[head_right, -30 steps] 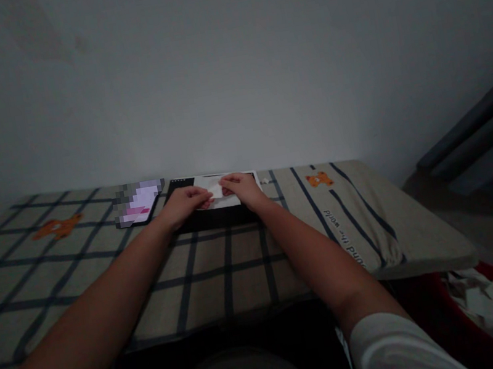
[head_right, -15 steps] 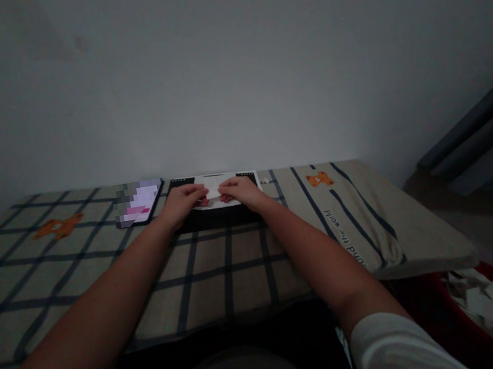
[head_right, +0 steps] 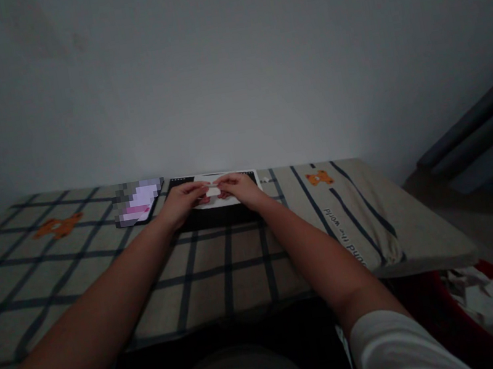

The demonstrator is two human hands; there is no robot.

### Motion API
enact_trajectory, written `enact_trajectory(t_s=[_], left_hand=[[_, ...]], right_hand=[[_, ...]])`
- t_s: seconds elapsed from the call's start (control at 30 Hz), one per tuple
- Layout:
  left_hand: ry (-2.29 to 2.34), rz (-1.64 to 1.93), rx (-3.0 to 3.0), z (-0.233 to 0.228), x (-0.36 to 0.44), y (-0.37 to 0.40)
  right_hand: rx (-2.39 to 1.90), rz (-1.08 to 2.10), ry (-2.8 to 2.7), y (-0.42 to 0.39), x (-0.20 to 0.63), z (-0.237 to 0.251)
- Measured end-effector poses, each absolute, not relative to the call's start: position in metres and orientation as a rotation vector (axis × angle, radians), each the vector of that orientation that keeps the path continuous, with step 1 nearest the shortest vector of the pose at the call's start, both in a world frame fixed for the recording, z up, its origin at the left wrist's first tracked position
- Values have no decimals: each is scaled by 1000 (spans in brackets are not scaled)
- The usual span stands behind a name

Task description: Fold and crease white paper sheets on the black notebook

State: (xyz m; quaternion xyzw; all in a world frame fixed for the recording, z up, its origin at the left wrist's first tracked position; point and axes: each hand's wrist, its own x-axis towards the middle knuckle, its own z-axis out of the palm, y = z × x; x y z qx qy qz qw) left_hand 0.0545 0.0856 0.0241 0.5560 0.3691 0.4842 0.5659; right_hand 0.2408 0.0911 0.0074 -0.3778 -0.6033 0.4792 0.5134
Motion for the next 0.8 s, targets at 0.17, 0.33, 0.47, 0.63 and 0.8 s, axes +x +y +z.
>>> enact_trajectory(t_s=[0.17, 0.33, 0.47, 0.63, 0.8], left_hand=[[810, 1102, 1235, 28, 53, 84], [898, 1111, 1307, 26, 54, 84], [908, 1134, 1374, 23, 54, 86], [944, 1141, 1414, 28, 53, 83], [1000, 1108, 1431, 34, 55, 78]], right_hand=[[-965, 989, -1497, 85, 240, 14], [-1005, 953, -1519, 81, 239, 19], [-965, 1130, -1407, 81, 238, 17], [-974, 1199, -1428, 84, 238, 12], [-1010, 1147, -1462, 85, 239, 11]])
